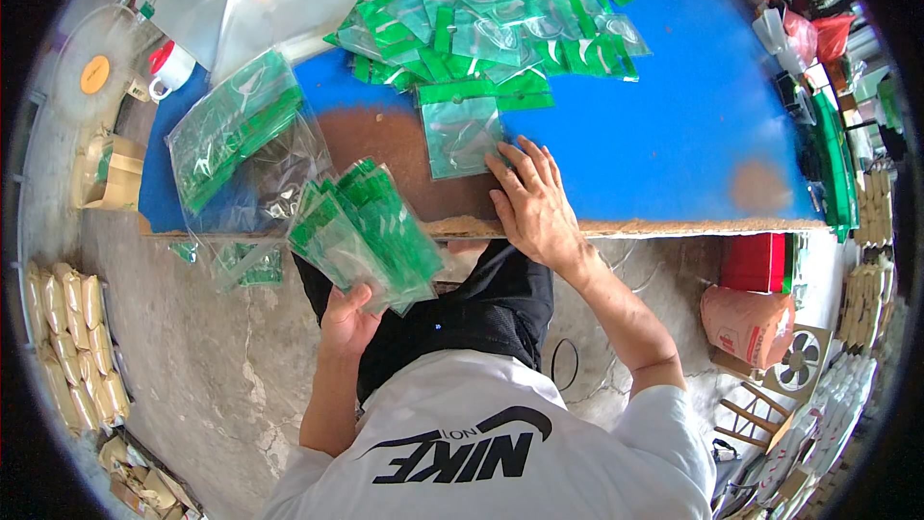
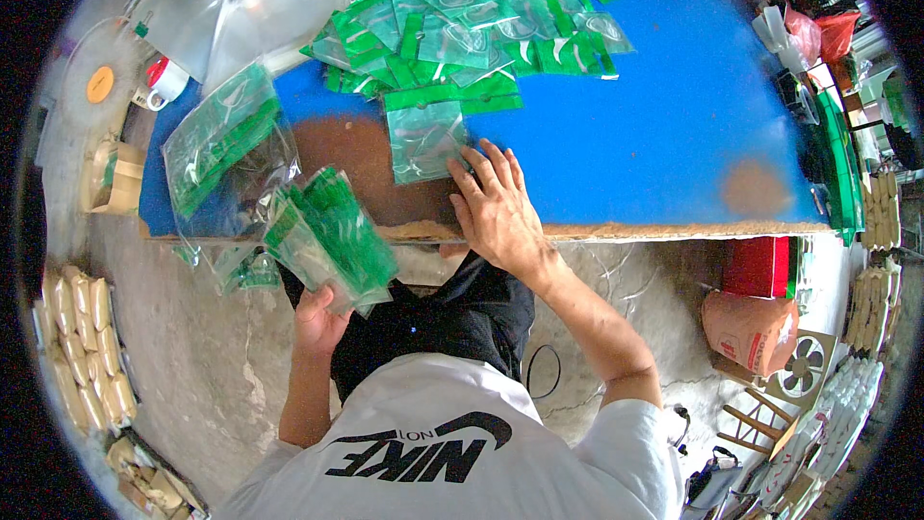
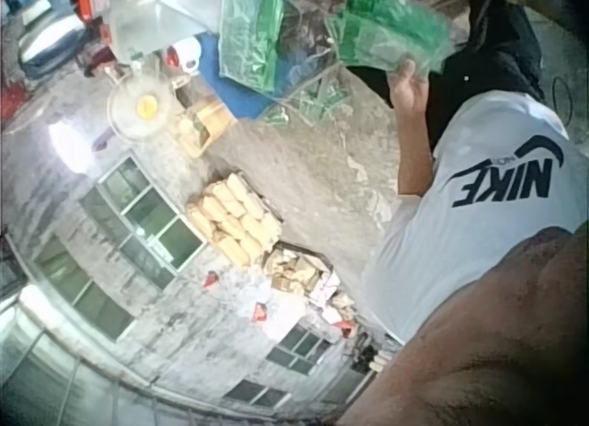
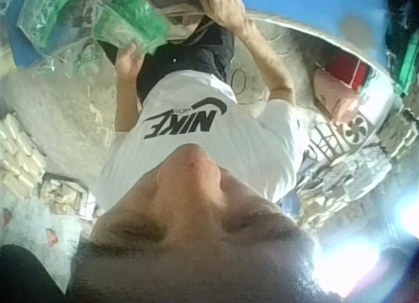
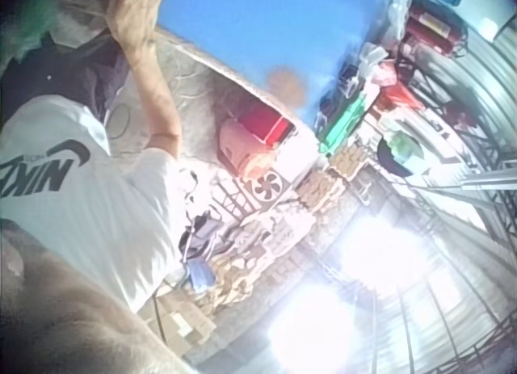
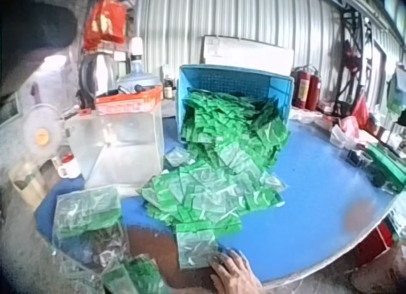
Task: Sorting, stacking, and placing small green plastic packets into a larger clear plastic bag for packaging.
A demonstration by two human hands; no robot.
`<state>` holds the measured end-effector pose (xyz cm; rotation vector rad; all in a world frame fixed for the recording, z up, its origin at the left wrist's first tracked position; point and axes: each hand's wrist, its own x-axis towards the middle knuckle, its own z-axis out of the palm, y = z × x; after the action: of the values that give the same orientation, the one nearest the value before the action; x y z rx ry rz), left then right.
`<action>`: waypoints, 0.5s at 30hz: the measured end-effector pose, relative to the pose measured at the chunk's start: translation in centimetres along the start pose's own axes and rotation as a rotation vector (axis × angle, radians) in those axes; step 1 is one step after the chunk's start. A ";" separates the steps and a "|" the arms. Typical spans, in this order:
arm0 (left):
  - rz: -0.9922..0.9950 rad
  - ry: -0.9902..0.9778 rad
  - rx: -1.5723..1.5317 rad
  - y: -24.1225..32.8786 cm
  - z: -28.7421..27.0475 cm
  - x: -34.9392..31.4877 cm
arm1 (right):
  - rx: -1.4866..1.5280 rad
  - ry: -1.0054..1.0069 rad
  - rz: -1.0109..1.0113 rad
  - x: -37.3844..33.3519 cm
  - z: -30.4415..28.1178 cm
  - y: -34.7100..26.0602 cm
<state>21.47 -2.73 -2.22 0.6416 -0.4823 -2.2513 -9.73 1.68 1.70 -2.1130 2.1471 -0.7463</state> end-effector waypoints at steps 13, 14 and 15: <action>-0.014 0.080 0.108 -1.5 1.3 0.1 | -0.183 0.216 -0.074 5.1 -1.3 4.4; -0.005 0.064 0.111 -1.3 1.1 -0.1 | -0.226 0.103 -0.062 4.9 -0.7 4.8; 0.003 0.048 0.113 -1.1 1.0 -0.2 | -0.230 0.111 -0.061 4.1 -0.1 4.7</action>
<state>20.46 -1.71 -1.90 0.7508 -0.5889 -2.2126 -14.48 -2.42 1.33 -2.3074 2.3376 -0.6643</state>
